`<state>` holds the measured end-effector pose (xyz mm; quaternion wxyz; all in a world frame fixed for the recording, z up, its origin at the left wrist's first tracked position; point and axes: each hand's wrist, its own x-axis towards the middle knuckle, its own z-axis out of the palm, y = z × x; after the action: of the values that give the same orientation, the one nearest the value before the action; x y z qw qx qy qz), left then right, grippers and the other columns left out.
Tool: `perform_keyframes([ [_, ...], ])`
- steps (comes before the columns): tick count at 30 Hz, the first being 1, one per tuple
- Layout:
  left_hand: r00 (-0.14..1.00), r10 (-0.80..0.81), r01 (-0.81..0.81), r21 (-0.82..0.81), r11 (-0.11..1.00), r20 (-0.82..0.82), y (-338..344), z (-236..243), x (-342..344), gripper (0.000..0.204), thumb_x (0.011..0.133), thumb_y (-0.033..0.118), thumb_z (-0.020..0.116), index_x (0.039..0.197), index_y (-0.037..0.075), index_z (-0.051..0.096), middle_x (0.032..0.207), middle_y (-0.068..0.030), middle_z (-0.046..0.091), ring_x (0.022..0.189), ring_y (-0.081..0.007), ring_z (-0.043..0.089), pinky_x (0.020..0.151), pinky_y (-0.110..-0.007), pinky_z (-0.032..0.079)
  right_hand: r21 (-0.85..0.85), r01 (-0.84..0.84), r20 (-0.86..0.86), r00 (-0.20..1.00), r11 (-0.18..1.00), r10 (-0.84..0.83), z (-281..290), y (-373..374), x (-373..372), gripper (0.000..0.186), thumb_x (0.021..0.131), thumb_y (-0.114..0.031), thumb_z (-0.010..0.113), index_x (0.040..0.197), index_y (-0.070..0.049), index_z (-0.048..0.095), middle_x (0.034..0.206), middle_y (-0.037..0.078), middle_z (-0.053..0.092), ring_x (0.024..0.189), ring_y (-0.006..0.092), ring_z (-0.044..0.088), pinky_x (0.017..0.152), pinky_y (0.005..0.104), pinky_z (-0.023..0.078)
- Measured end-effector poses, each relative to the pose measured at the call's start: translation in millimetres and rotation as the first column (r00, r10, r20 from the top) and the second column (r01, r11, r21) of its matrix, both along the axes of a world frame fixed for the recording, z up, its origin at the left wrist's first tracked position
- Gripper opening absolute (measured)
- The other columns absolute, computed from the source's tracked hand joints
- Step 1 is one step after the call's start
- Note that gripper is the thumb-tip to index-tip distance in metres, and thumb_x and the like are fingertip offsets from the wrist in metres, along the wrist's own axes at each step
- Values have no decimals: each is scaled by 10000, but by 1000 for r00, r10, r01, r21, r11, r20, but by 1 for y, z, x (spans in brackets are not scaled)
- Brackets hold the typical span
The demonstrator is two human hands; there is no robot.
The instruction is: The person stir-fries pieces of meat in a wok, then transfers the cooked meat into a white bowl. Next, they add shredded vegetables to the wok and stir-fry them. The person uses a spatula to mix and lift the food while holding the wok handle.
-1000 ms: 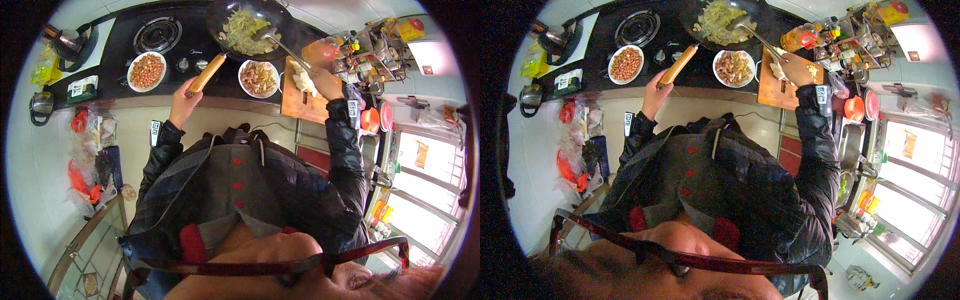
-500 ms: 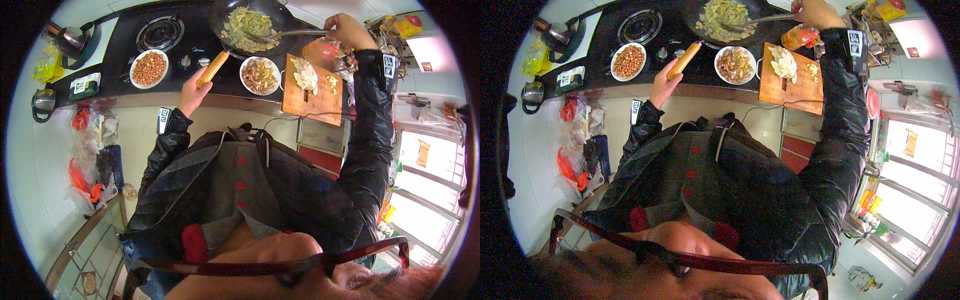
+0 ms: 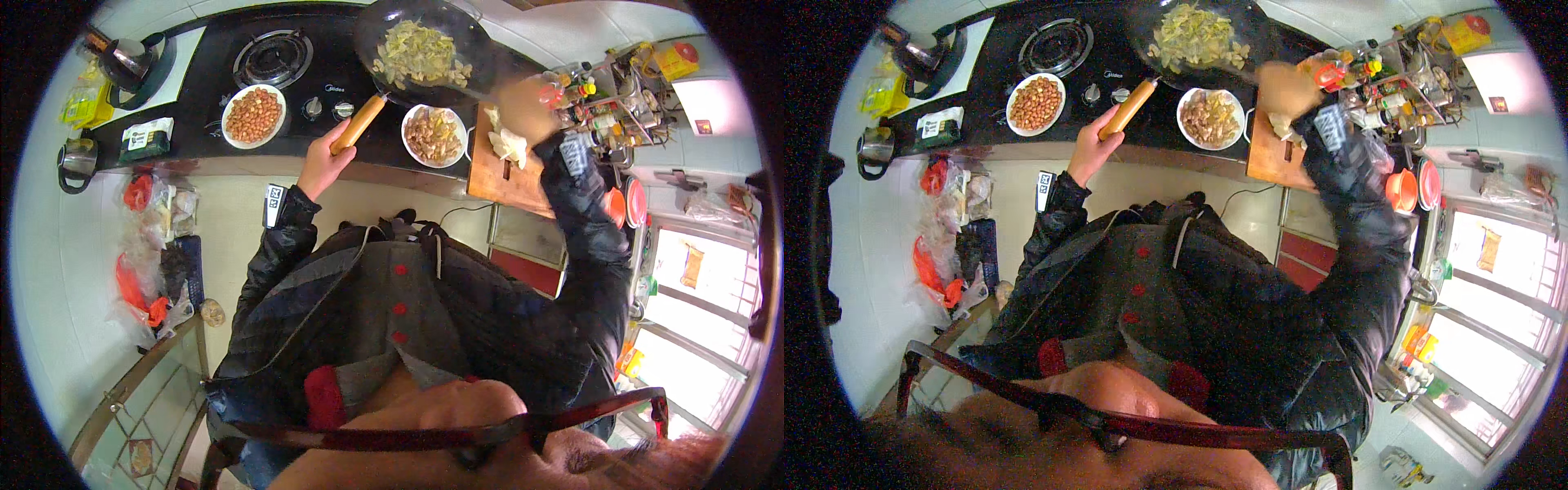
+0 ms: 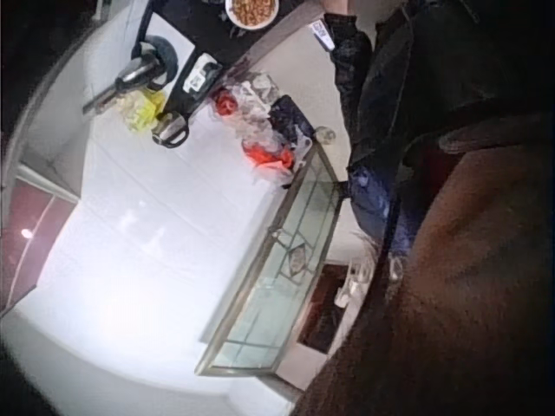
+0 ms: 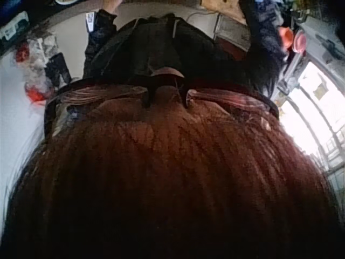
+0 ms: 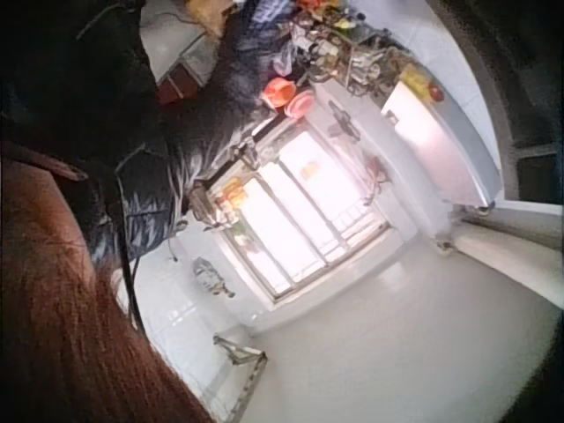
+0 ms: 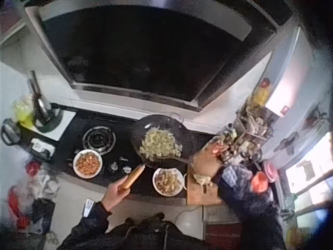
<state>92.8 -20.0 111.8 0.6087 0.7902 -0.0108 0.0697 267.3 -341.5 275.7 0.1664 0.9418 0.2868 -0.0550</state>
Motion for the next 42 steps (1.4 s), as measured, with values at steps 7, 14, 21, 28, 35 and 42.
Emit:
perform_keyframes([
  [7,996,-9,6,-33,999,-92,1,3,-1,558,850,56,667,1383,10,507,1204,-84,651,1011,-105,601,879,-257,476,435,367,-133,929,822,-344,-71,39,-37,281,888,-224,553,1123,-74,584,869,244,673,852,413,665,713,510,516],
  [14,996,2,-6,-48,999,-89,7,3,0,565,829,73,678,1365,-2,518,1264,-117,635,1101,-129,594,950,-268,454,679,650,-557,759,340,-338,-57,-39,-30,256,942,-204,516,1128,-98,656,714,100,623,499,187,553,464,337,418],
  [21,995,5,-12,-73,997,-101,5,8,-3,570,836,77,671,1377,2,508,1255,-111,638,1106,-133,593,946,-273,456,536,843,-833,524,-30,-178,-17,-65,-22,123,988,-223,475,879,-166,481,607,-39,424,434,60,352,362,223,231],
  [28,990,-27,12,-107,994,-137,6,8,-2,567,849,42,663,1390,8,501,1245,-43,627,1035,-84,579,898,-243,462,244,967,-969,247,68,-33,-46,-52,-31,148,991,-247,467,1058,-146,552,602,-54,460,421,64,346,361,238,257],
  [35,993,-5,-9,-125,992,-118,6,6,-2,567,834,58,673,1376,12,513,1183,-59,655,998,-101,594,880,-250,469,461,857,-884,467,230,32,-22,-47,-47,341,1024,-296,422,1283,-121,559,546,-66,366,368,52,258,345,223,177],
  [42,993,-5,-8,-114,993,-116,7,9,-4,560,843,46,666,1380,17,511,1185,-64,654,1002,-101,591,881,-251,470,479,863,-848,502,161,-170,-39,-54,-30,162,966,-203,493,918,-123,624,548,-31,455,401,97,402,377,264,309],
])
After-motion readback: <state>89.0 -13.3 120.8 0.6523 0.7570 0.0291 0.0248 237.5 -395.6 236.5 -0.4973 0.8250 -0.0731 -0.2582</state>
